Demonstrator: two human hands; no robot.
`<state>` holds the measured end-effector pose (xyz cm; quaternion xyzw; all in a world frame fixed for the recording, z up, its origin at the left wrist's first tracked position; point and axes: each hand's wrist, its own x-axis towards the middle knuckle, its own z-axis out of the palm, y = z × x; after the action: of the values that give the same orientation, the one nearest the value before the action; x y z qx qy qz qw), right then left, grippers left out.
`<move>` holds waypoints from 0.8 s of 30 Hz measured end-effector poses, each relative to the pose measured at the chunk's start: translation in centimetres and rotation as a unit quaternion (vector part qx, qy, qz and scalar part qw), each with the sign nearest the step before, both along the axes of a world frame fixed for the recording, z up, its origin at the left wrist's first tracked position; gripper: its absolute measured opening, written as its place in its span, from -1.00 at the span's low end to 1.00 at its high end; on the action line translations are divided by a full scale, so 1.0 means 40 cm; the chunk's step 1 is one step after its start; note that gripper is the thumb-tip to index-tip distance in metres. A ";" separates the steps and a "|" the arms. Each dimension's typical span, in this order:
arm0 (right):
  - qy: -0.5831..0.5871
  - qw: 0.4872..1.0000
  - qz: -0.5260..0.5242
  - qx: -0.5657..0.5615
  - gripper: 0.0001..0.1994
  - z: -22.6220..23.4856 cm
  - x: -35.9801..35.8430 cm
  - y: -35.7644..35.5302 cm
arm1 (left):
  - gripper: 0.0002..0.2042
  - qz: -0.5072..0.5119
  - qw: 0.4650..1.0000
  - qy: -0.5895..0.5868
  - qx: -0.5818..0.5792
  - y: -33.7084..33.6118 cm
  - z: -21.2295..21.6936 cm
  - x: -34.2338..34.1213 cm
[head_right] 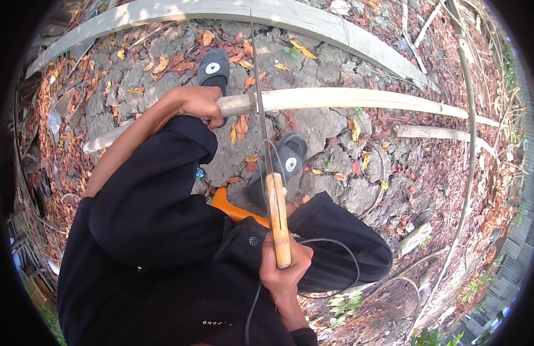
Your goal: The person sits on a small stool and uses a curved blade to shave and shape a long piece of wood held between their legs. They repeatedly draw the blade along the wood to remove thin strips, refining its shape.
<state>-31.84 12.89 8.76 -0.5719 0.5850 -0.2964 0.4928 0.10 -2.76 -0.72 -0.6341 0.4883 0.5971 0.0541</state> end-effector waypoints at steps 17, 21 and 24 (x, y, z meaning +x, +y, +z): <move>0.034 0.999 0.021 -0.034 -0.88 0.042 0.011 0.008 | -0.78 -0.012 1.000 -0.005 -0.008 -0.017 0.024 -0.012; -0.025 0.998 -0.054 0.014 -0.85 0.058 -0.088 0.121 | -0.78 -0.018 0.999 -0.015 -0.039 0.000 0.029 -0.001; -0.094 0.976 -0.159 0.118 -0.85 0.097 -0.101 0.139 | -0.79 -0.009 0.999 0.006 -0.032 -0.013 0.017 0.003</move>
<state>-35.89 18.45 12.62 -0.3789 0.6503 -0.3523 0.5563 0.21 -3.28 -0.05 -0.6272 0.5134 0.5846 0.0363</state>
